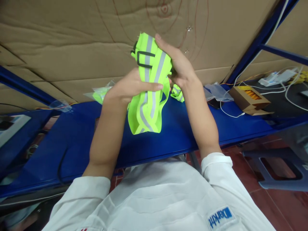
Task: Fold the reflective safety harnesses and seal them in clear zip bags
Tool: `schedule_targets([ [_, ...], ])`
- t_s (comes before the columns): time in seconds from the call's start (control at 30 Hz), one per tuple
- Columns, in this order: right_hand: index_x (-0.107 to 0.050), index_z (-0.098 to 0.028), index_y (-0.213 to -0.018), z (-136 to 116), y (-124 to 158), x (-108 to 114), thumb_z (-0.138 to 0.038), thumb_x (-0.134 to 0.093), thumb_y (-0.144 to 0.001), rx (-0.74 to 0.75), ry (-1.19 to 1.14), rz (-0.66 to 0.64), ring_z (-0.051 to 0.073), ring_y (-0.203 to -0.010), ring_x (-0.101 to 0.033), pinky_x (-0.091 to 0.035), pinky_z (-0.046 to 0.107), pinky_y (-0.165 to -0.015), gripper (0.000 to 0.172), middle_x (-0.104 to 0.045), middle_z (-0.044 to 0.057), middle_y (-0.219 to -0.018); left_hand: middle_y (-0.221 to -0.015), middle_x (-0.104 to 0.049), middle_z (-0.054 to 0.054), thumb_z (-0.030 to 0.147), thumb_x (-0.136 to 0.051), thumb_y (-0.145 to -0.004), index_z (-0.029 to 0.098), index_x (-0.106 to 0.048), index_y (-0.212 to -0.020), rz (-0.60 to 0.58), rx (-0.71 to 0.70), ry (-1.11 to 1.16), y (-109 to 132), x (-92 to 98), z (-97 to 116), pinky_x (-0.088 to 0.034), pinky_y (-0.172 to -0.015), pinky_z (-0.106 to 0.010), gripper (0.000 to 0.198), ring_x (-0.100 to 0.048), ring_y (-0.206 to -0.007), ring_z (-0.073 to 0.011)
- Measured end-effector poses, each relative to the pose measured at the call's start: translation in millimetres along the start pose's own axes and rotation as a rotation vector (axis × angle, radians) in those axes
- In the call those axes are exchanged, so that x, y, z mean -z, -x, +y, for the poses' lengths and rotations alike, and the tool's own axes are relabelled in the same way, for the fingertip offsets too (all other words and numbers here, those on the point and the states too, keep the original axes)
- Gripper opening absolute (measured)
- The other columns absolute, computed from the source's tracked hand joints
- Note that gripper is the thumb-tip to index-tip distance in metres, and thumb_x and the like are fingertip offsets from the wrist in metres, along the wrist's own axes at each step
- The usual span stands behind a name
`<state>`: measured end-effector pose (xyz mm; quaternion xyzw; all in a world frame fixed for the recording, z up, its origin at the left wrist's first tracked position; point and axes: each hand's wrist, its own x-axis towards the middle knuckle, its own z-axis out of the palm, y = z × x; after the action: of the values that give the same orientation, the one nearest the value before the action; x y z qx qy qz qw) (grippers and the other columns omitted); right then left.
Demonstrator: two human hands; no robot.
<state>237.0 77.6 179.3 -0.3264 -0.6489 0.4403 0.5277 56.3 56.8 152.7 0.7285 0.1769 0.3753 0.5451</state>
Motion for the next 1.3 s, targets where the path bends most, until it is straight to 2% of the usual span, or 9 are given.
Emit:
schedule_targets([
  [0.17,-0.065,-0.039,-0.092,-7.0,9.6,-3.7,-0.07,-0.085,-0.07,0.194,0.024,0.226,0.028,-0.106,-0.073,-0.06,0.044,-0.079,0.043,-0.08,-0.001,-0.109,-0.11,-0.082,-0.006,0.037,-0.103,-0.069,0.017,-0.08,-0.106,0.003,0.077,0.16,-7.5,-5.1,-11.6,-0.062,-0.11,-0.05,0.048,-0.078,-0.118,-0.0349],
  [0.27,-0.066,-0.038,-0.091,-11.1,16.1,-2.5,-0.066,-0.088,-0.076,0.186,0.01,0.172,0.028,-0.101,-0.073,-0.06,0.043,-0.08,0.039,-0.078,0.0,-0.106,-0.101,-0.082,-0.006,0.041,-0.101,-0.072,0.017,-0.08,-0.099,-0.049,0.109,0.198,-5.7,-9.3,-10.5,-0.061,-0.113,-0.05,0.041,-0.078,-0.12,-0.035],
  [0.43,-0.067,-0.031,-0.093,-6.1,16.8,2.3,-0.055,-0.083,-0.082,0.201,0.158,0.194,0.025,-0.091,-0.07,-0.059,0.04,-0.082,0.031,-0.075,0.002,-0.1,-0.103,-0.083,-0.008,0.039,-0.104,-0.069,0.02,-0.08,-0.104,0.026,0.088,0.031,2.7,-0.1,-1.4,-0.058,-0.118,-0.048,0.045,-0.073,-0.13,-0.0381],
  [0.53,-0.072,-0.028,-0.102,-10.1,22.4,4.5,-0.048,-0.073,-0.096,0.29,0.417,0.147,0.024,-0.104,-0.071,-0.06,0.039,-0.096,0.021,-0.079,0.002,-0.114,-0.11,-0.082,-0.008,0.034,-0.103,-0.066,0.019,-0.08,-0.109,0.036,0.107,-0.051,4.5,10.3,-1.3,-0.057,-0.117,-0.048,0.05,-0.072,-0.132,-0.0405],
  [0.6,-0.076,-0.027,-0.109,-15.7,28.2,5.1,-0.051,-0.062,-0.105,0.344,0.556,0.026,0.027,-0.11,-0.072,-0.059,0.044,-0.104,0.027,-0.08,0.003,-0.119,-0.11,-0.081,-0.008,0.032,-0.101,-0.067,0.018,-0.08,-0.108,0.041,0.108,-0.079,4.7,15.5,-1.5,-0.058,-0.115,-0.047,0.048,-0.072,-0.13,-0.0398],
  [0.73,-0.075,-0.031,-0.134,-22.8,34.9,2.2,-0.062,-0.077,-0.094,0.367,0.688,-0.279,0.035,-0.139,-0.065,-0.046,0.052,-0.126,0.05,-0.072,0.001,-0.151,-0.111,-0.079,-0.009,0.032,-0.099,-0.068,0.015,-0.08,-0.104,0.014,0.042,-0.166,6.8,22.2,4.6,-0.058,-0.111,-0.049,0.044,-0.072,-0.122,-0.0377],
  [0.83,-0.075,-0.044,-0.131,-24.0,34.4,-2.9,-0.054,-0.093,-0.078,0.294,0.632,-0.223,0.034,-0.146,-0.059,-0.044,0.05,-0.13,0.057,-0.07,-0.008,-0.152,-0.11,-0.077,-0.011,0.032,-0.105,-0.063,0.014,-0.08,-0.107,-0.004,0.035,-0.172,9.9,22.9,11.5,-0.059,-0.11,-0.053,0.053,-0.073,-0.119,-0.0394],
  [1.1,-0.074,-0.042,-0.128,-35.3,40.2,16.3,-0.045,-0.089,-0.086,0.387,0.605,-0.136,0.031,-0.143,-0.061,-0.044,0.046,-0.129,0.044,-0.072,-0.005,-0.147,-0.108,-0.081,-0.01,0.062,-0.096,-0.082,0.019,-0.082,-0.113,-0.109,0.144,0.059,14.0,15.6,13.0,-0.064,-0.11,-0.054,0.055,-0.077,-0.121,-0.0387],
  [1.3,-0.073,-0.036,-0.139,-32.8,37.6,41.2,-0.052,-0.089,-0.089,0.395,0.677,-0.248,0.031,-0.141,-0.062,-0.044,0.045,-0.128,0.055,-0.07,-0.002,-0.151,-0.103,-0.078,-0.01,0.038,-0.094,-0.087,0.012,-0.083,-0.103,0.068,0.16,-0.156,12.8,25.9,11.5,-0.06,-0.114,-0.053,0.032,-0.073,-0.126,-0.042],
])
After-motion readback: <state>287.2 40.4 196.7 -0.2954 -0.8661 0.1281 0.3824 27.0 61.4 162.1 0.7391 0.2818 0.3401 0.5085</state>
